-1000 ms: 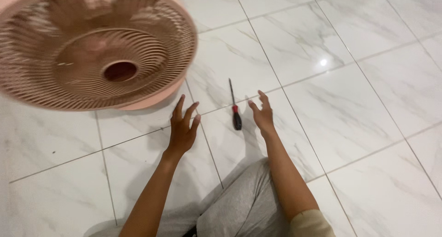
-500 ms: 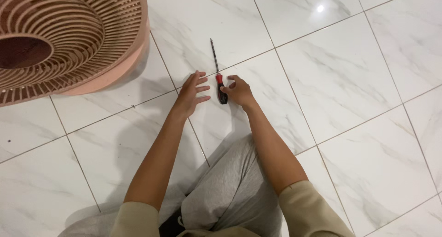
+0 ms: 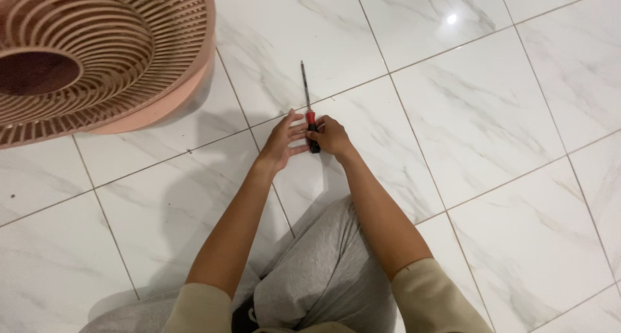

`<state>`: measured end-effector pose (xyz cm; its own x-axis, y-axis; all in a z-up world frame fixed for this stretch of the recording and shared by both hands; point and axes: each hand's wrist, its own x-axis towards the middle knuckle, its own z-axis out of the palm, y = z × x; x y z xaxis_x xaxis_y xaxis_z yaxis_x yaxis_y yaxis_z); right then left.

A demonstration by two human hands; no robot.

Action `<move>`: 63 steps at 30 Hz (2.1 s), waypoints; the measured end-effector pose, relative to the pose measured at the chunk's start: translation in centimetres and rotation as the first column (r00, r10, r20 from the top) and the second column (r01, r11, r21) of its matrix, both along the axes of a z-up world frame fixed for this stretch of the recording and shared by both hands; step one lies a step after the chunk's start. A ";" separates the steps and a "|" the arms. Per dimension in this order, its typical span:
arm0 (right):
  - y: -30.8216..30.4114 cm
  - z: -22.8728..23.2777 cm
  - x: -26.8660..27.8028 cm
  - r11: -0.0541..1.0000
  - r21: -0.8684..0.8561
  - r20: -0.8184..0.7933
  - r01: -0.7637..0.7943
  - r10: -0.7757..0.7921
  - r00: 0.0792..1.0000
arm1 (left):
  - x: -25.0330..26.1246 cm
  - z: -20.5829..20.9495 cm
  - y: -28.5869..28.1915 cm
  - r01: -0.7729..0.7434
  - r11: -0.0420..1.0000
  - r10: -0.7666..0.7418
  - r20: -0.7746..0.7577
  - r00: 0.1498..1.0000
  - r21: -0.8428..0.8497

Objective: The person assembles a pink electric fan by attaching the fan blades to the motor hub, securing them with a central nut, and then fitting the rear and front protective grilles. The person uses a screwdriver to tighten the central nut and aligns the grilles by hand.

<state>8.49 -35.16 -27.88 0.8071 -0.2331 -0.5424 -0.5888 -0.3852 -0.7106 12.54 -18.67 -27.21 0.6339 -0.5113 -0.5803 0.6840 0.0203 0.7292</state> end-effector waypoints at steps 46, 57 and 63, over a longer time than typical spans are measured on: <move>5.5 53.1 -5.7 0.656 -0.588 0.390 -0.473 0.742 0.545 | -7.3 47.6 15.3 -0.589 0.751 -0.633 0.580 -0.513 0.299; 8.1 64.3 -0.8 0.719 -0.654 0.680 -0.237 0.695 0.233 | -1.7 55.8 17.4 -0.594 0.756 -0.484 0.846 -0.226 0.274; 9.6 66.7 2.5 0.712 -0.685 0.712 -0.156 0.699 0.062 | 1.5 56.3 17.3 -0.476 0.879 -0.191 0.906 -0.377 -0.013</move>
<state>10.97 -25.55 38.84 0.6211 0.4354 0.6516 0.7239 -0.6373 -0.2642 14.07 -1.38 29.10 0.4651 -0.3177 0.8262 -0.8471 -0.4308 0.3112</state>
